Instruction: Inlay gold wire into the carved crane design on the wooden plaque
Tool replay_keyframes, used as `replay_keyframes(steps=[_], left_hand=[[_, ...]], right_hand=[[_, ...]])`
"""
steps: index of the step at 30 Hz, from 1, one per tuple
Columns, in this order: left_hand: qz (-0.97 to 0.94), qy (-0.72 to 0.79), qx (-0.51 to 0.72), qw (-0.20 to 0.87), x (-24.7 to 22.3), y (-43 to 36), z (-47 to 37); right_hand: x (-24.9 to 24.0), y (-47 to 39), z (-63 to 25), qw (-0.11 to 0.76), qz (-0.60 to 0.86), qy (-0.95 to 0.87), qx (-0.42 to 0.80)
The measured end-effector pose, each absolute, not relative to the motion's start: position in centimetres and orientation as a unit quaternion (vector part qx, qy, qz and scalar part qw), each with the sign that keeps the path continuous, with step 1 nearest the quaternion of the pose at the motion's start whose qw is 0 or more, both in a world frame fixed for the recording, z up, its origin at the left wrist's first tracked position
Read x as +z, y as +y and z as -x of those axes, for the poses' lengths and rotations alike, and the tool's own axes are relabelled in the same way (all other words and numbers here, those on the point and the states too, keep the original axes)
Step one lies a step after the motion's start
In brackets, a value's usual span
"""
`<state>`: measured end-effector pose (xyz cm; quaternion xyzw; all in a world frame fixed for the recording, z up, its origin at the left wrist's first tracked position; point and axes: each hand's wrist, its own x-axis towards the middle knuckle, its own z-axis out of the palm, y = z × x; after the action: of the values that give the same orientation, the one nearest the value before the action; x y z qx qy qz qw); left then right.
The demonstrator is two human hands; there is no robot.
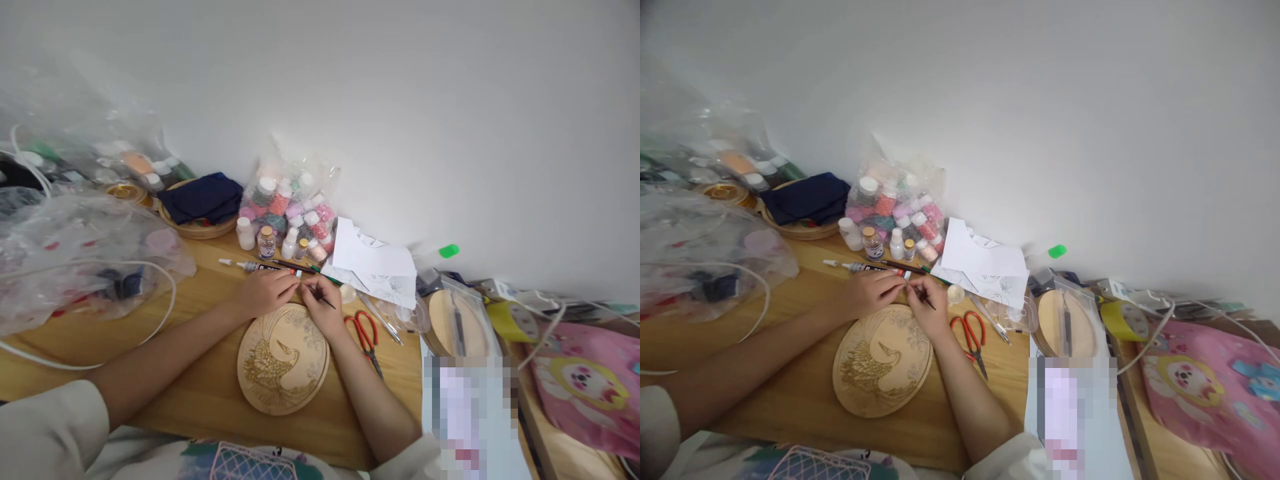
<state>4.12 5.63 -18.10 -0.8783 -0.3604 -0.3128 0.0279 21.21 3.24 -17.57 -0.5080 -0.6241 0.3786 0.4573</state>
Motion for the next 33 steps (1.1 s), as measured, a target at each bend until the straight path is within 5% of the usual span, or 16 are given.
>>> replay_keyframes(steps=[33], left_hand=[[0.887,-0.345,-0.303,0.043,-17.97,5.49,-4.17]], right_hand=[[-17.65,3.33,-21.43,0.435,0.514,-0.653,0.347]])
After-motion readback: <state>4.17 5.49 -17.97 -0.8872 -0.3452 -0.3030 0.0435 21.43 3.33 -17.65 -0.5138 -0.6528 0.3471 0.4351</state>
